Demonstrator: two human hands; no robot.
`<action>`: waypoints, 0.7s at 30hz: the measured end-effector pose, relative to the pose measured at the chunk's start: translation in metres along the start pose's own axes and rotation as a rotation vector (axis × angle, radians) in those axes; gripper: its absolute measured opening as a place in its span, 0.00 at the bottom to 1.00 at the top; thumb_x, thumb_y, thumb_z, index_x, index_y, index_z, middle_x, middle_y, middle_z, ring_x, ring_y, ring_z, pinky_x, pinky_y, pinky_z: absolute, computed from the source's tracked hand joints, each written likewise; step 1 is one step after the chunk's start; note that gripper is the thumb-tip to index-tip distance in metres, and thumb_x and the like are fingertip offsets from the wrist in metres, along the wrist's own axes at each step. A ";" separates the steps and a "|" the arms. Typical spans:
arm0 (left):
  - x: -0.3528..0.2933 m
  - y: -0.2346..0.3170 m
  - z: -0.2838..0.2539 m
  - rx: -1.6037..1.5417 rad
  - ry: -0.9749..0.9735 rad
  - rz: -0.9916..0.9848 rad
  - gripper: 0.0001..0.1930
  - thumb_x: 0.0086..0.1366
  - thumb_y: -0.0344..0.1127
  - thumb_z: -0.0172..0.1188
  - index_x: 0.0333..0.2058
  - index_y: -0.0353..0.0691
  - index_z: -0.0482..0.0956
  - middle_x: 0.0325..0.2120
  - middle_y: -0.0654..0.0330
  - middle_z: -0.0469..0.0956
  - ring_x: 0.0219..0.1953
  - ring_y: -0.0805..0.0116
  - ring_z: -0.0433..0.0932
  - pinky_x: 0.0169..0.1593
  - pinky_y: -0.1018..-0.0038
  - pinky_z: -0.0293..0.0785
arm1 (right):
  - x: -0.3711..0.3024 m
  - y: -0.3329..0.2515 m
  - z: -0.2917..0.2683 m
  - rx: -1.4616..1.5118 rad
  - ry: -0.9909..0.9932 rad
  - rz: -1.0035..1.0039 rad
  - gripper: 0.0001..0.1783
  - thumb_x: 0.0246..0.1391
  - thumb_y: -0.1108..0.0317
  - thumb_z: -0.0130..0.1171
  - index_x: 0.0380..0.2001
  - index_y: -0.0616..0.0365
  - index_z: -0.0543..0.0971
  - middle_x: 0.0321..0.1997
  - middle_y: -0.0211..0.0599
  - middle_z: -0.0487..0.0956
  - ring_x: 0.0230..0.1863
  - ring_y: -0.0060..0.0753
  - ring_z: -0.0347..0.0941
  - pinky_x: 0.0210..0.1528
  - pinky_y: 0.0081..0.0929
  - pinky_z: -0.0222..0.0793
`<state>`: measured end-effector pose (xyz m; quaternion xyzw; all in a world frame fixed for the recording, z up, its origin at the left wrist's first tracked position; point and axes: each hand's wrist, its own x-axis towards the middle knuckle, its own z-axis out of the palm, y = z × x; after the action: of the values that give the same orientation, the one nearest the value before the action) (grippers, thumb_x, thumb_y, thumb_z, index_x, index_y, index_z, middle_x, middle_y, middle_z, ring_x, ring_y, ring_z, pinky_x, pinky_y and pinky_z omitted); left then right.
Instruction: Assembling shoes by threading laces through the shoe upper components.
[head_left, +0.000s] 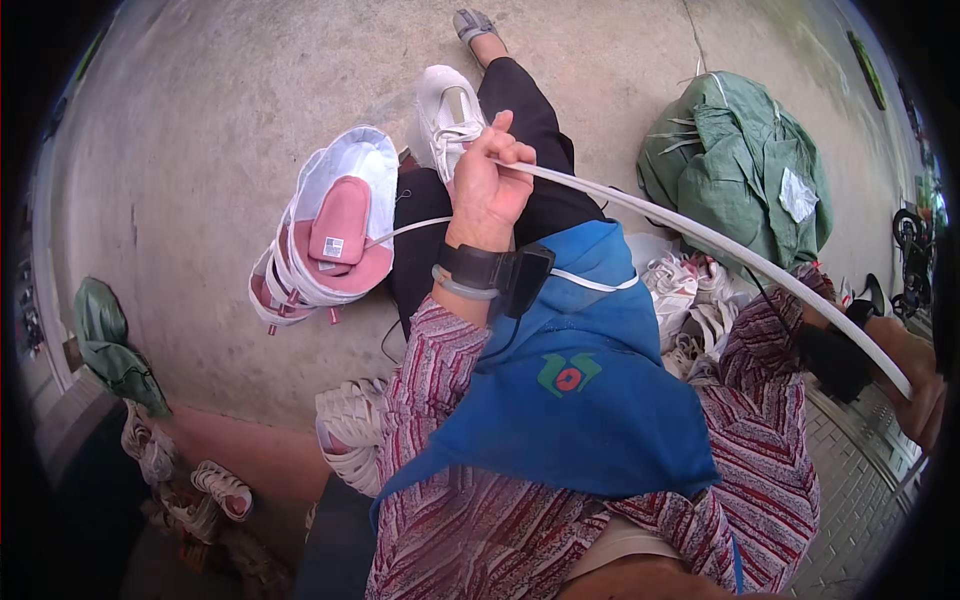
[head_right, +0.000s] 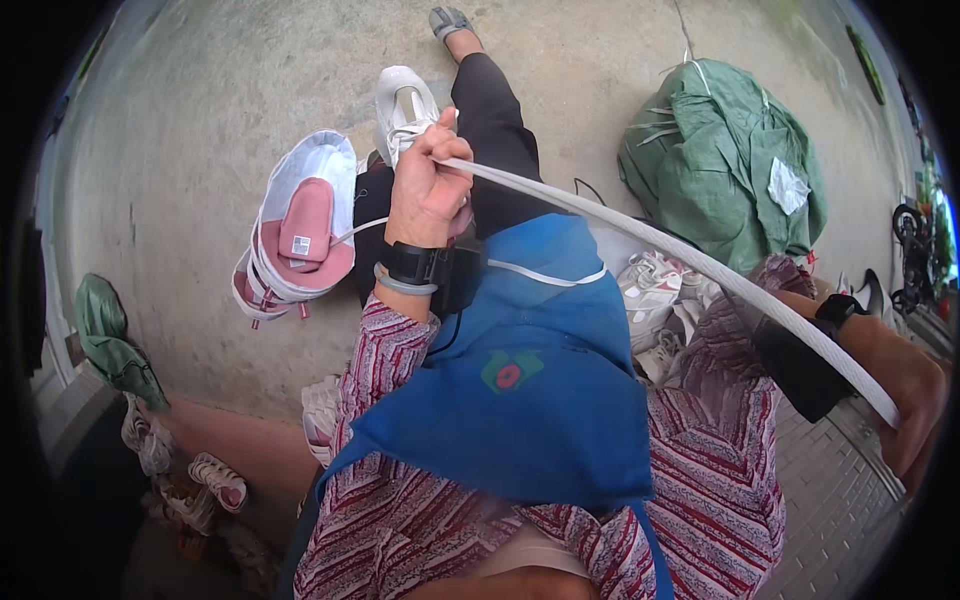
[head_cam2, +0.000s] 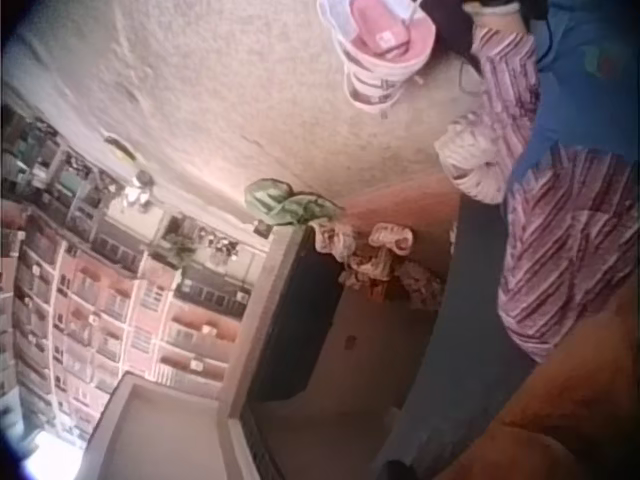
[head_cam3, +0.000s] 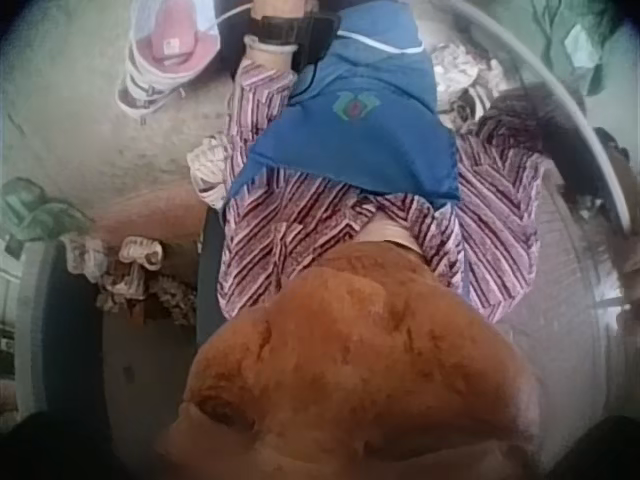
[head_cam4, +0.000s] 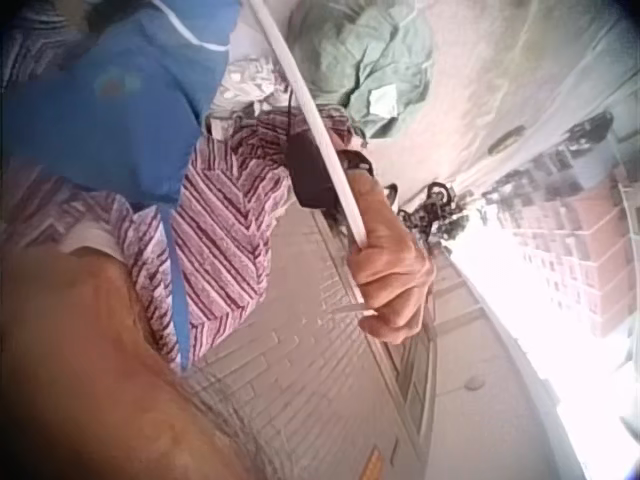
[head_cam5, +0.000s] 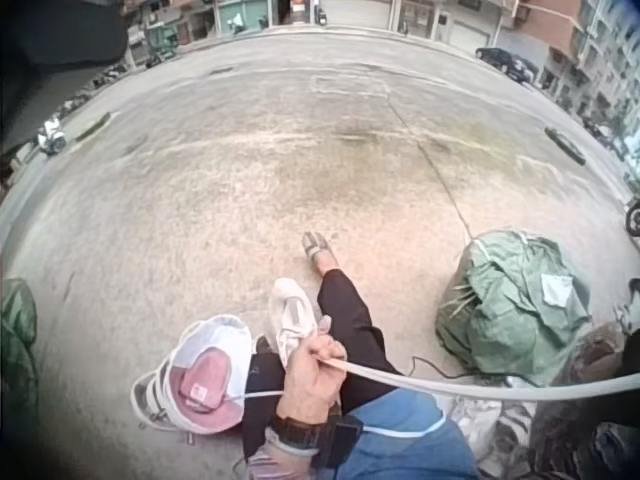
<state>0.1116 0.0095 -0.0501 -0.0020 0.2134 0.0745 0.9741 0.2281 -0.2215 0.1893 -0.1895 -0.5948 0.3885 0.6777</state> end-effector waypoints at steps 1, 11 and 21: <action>-0.006 0.003 -0.004 -0.036 -0.262 -0.050 0.16 0.70 0.39 0.40 0.42 0.29 0.68 0.14 0.67 0.66 0.17 0.77 0.69 0.23 0.81 0.68 | -0.006 0.005 -0.001 -0.026 0.049 0.025 0.18 0.54 0.54 0.54 0.34 0.61 0.72 0.17 0.30 0.69 0.15 0.20 0.63 0.12 0.21 0.56; -0.138 -0.046 0.031 1.430 -0.500 -0.365 0.18 0.69 0.40 0.40 0.43 0.32 0.74 0.20 0.58 0.73 0.24 0.71 0.71 0.31 0.77 0.66 | -0.065 0.187 0.010 -0.012 0.820 1.086 0.18 0.58 0.59 0.51 0.41 0.63 0.75 0.26 0.31 0.76 0.16 0.11 0.61 0.16 0.11 0.56; -0.122 -0.003 0.008 1.146 -0.021 -0.337 0.23 0.70 0.47 0.39 0.40 0.30 0.73 0.34 0.53 0.78 0.38 0.66 0.78 0.45 0.72 0.73 | -0.059 0.206 0.005 -0.015 0.606 1.186 0.14 0.59 0.64 0.49 0.29 0.66 0.75 0.13 0.30 0.67 0.19 0.28 0.72 0.23 0.30 0.67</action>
<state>0.0060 -0.0111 0.0073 0.4907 0.2068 -0.2080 0.8205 0.1619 -0.1377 0.0035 -0.5903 -0.1755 0.6210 0.4849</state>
